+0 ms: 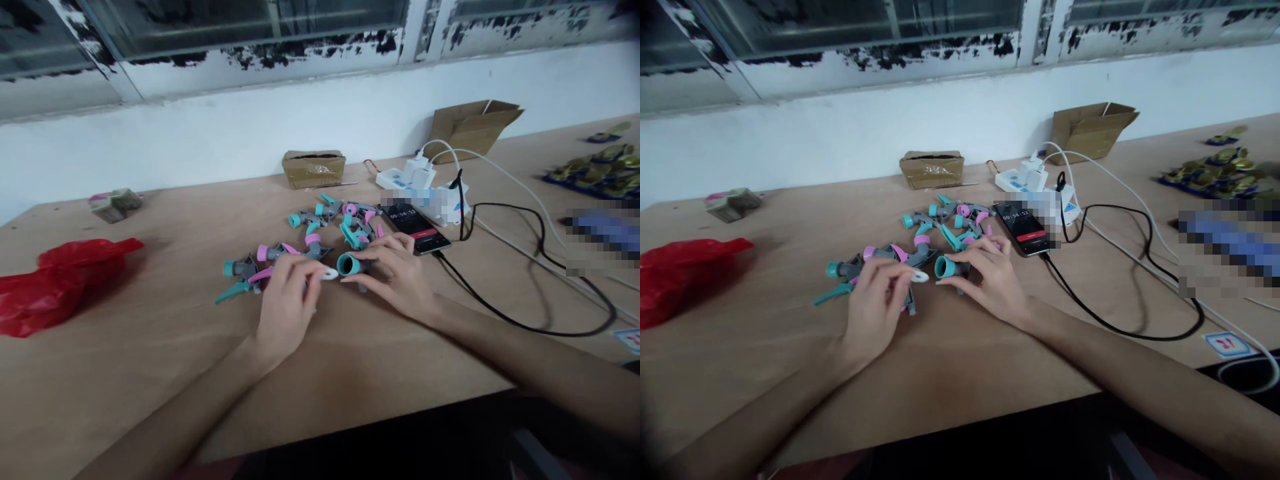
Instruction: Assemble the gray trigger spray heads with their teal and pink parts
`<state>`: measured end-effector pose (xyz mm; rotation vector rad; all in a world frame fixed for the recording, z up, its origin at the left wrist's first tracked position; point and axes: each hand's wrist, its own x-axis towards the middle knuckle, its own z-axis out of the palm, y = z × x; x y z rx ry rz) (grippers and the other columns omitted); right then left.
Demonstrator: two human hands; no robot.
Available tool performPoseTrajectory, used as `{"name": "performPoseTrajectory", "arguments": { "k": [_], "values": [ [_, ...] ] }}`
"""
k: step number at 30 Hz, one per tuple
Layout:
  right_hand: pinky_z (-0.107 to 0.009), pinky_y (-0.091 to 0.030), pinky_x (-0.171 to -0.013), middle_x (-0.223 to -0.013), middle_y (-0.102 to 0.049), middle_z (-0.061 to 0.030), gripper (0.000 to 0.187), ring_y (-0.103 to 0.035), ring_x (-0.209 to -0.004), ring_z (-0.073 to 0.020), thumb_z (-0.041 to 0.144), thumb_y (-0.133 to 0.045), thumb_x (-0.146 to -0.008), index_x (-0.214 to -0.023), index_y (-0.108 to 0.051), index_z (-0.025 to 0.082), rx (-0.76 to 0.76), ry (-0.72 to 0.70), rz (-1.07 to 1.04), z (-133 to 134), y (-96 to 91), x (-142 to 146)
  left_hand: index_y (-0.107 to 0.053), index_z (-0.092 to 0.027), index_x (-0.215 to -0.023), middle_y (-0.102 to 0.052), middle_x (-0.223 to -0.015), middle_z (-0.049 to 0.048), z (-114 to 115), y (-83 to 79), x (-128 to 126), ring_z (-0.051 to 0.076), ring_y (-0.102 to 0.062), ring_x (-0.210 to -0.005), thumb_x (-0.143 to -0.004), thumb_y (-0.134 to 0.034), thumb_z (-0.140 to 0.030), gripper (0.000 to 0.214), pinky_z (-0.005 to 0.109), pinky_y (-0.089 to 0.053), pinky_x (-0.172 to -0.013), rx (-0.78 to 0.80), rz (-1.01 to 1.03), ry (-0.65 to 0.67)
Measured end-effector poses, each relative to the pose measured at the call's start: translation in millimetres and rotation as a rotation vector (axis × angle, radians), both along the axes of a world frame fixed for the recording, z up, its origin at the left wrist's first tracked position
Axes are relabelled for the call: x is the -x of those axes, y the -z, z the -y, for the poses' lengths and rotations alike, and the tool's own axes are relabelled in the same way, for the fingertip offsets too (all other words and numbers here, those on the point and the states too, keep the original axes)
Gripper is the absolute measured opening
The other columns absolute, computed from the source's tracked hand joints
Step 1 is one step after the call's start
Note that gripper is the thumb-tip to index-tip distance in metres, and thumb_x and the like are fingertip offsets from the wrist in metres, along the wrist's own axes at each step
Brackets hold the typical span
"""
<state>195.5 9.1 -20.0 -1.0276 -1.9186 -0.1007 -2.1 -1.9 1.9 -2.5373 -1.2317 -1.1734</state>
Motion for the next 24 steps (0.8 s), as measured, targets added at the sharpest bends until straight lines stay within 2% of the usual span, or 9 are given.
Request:
{"name": "performPoseTrajectory", "arguments": {
  "k": [3,5,8,14,19,24],
  "values": [
    [-0.038,-0.037,-0.085,-0.086,-0.066,-0.0017,0.027,-0.058,-0.083,-0.0163,0.038,-0.067,-0.072,-0.094,-0.06,0.023,0.032,-0.083,0.001,0,0.7,0,-0.055,-0.018,-0.087,-0.057,-0.081,0.0028,-6,-3.0,5,0.014,-0.055,-0.071,-0.091,-0.04,-0.023,0.017,0.027,-0.044,-0.064,0.254,0.253,-0.069],
    [-0.038,-0.04,-0.083,-0.086,-0.065,-0.0022,0.027,-0.058,-0.083,-0.0166,0.037,-0.067,-0.073,-0.095,-0.06,0.022,0.058,-0.121,-0.015,1,0.9,1,-0.056,-0.018,-0.088,-0.059,-0.079,0.0015,-6,-2.0,6,0.012,-0.054,-0.062,-0.091,-0.041,-0.027,0.017,0.025,-0.043,-0.059,0.39,0.29,-0.045],
    [-0.036,-0.045,-0.078,-0.088,-0.064,-0.0033,0.028,-0.057,-0.084,-0.0167,0.035,-0.066,-0.073,-0.097,-0.06,0.022,0.128,-0.176,-0.093,4,0.9,3,-0.059,-0.02,-0.09,-0.061,-0.084,0.0011,-2,0.2,3,0.01,-0.054,-0.06,-0.089,-0.046,-0.028,0.016,0.023,-0.043,-0.056,0.482,0.269,0.032],
    [-0.034,-0.049,-0.077,-0.088,-0.063,-0.0027,0.029,-0.058,-0.087,-0.0166,0.033,-0.067,-0.072,-0.099,-0.06,0.023,0.23,-0.26,-0.178,11,0.9,7,-0.063,-0.021,-0.088,-0.063,-0.084,-0.0002,6,-3.3,-2,0.011,-0.056,-0.068,-0.086,-0.052,-0.025,0.012,0.022,-0.044,-0.06,0.421,0.256,0.064],
    [-0.033,-0.05,-0.075,-0.087,-0.061,-0.0031,0.028,-0.057,-0.085,-0.0156,0.031,-0.068,-0.072,-0.098,-0.06,0.021,0.258,-0.302,-0.213,15,1.3,10,-0.062,-0.019,-0.084,-0.061,-0.079,-0.0004,7,-4.7,-3,0.01,-0.054,-0.065,-0.084,-0.055,-0.018,0.007,0.022,-0.046,-0.061,0.264,0.222,0.075],
    [-0.034,-0.05,-0.076,-0.088,-0.061,-0.003,0.027,-0.058,-0.086,-0.0159,0.03,-0.068,-0.072,-0.097,-0.06,0.022,0.279,-0.32,-0.236,17,2.9,11,-0.06,-0.018,-0.089,-0.06,-0.08,0.0012,7,-1.2,-1,0.012,-0.056,-0.074,-0.083,-0.055,-0.014,0.009,0.026,-0.047,-0.067,0.133,0.157,0.16]
  ]
}}
